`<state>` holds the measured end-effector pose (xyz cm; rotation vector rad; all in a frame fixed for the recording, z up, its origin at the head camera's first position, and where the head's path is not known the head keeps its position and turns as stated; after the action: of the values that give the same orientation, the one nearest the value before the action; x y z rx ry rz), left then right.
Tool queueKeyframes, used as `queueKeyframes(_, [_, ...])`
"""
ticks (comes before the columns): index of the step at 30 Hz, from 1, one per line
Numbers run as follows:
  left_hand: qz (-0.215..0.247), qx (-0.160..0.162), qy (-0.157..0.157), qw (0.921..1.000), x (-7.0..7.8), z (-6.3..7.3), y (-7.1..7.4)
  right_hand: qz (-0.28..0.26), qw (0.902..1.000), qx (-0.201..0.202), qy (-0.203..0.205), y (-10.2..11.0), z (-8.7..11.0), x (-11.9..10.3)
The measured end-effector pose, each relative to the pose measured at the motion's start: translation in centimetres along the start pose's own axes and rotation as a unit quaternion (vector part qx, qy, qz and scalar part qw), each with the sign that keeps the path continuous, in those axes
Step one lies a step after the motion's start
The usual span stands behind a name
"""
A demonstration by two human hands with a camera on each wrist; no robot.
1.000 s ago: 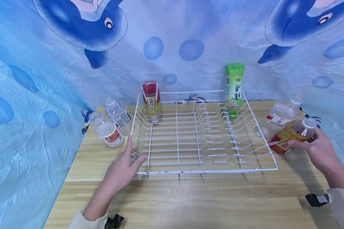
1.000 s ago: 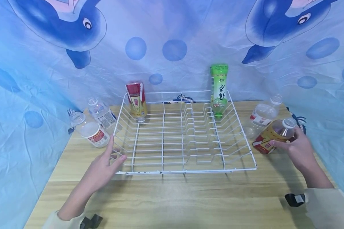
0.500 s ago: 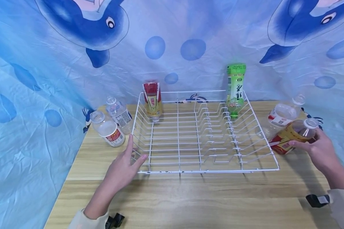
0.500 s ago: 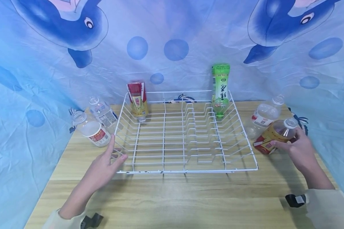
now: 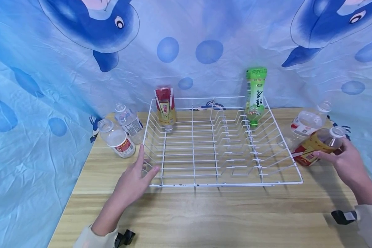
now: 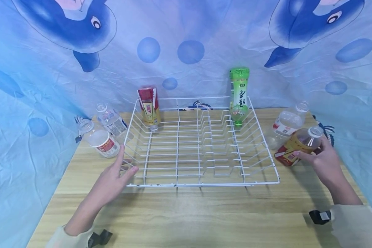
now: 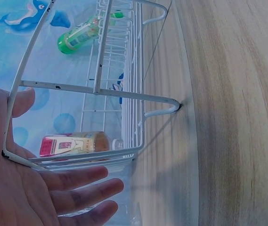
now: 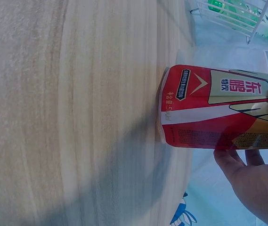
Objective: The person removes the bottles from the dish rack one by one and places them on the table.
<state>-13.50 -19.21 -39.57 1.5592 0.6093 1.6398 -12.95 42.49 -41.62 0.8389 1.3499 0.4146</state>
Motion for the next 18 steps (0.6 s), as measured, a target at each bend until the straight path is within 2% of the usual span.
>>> queueKeyframes(6, [0.005, 0.002, -0.003, 1.0000, 0.0, 0.1, -0.1, -0.018, 0.9997, -0.010, 0.013, -0.2, 0.2, -0.1])
queueKeyframes(10, [0.005, 0.006, -0.004, 1.0000, -0.1, 0.2, -0.1, -0.061, 0.9981, -0.007, 0.007, -0.3, 0.5, -0.3])
queueKeyframes(13, [0.005, 0.010, -0.003, 0.9999, -0.2, 0.3, 0.0, -0.083, 0.9963, 0.019, 0.011, 0.1, 0.7, -0.7])
queueKeyframes(15, [0.005, 0.012, -0.003, 0.9999, -0.1, 0.3, 0.0, -0.075, 0.9957, 0.051, 0.022, 0.8, 0.9, -1.2])
queueKeyframes(18, [0.006, 0.013, -0.004, 0.9999, 0.0, 0.3, -0.1, -0.023, 0.9921, 0.116, 0.040, 1.9, 1.4, -2.4])
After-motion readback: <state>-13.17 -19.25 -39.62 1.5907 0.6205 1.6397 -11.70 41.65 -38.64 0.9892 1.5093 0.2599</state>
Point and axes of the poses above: each hand's wrist, its own z-axis away from the middle knuckle, its own y-axis out of the back of the hand, x = y × z, the point moved 1 cm from there along -z, towards the middle knuckle, and after that the axes turned 1 degree about z, right-handed, at the moved point
